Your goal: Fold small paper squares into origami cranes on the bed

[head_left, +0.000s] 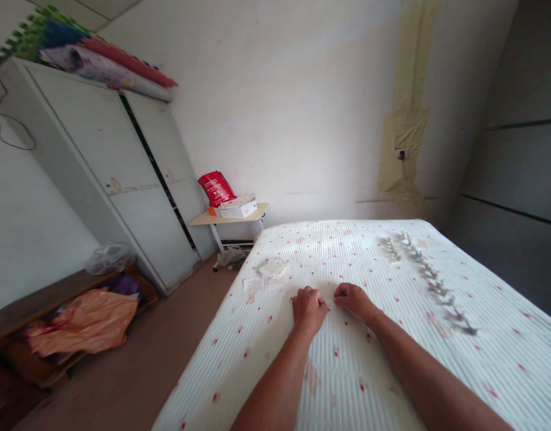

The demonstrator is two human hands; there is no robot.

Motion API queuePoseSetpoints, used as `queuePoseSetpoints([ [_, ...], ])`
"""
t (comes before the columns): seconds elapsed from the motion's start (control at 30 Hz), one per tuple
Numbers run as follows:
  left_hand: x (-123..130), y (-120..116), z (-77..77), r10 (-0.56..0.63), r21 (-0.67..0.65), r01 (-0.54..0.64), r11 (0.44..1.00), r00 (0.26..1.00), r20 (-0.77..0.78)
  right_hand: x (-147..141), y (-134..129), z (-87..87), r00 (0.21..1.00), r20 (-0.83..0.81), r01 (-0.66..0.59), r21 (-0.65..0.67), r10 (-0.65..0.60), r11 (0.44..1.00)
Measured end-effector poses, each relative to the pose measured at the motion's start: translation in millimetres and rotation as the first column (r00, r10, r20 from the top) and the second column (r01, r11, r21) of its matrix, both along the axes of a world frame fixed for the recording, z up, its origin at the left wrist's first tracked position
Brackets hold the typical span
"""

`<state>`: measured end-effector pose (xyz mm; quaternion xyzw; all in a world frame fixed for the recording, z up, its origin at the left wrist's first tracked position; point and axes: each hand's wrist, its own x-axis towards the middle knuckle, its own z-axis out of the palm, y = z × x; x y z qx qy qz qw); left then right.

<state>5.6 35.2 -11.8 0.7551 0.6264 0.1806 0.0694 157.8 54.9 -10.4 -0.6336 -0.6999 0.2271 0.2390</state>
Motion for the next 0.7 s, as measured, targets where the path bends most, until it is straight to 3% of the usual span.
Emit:
queuePoseSetpoints([
  [0.33,1,-2,2.7,0.010,-0.001,-0.010,1.000,1.000,-0.007,-18,-10,0.9,0.989,0.114,0.095,0.011,-0.095,0.995],
  [0.7,2,-4,6.7,0.015,-0.028,-0.015,0.999,1.000,-0.015,-2,1,1.8,0.998,0.010,0.065,-0.059,-0.064,0.996],
])
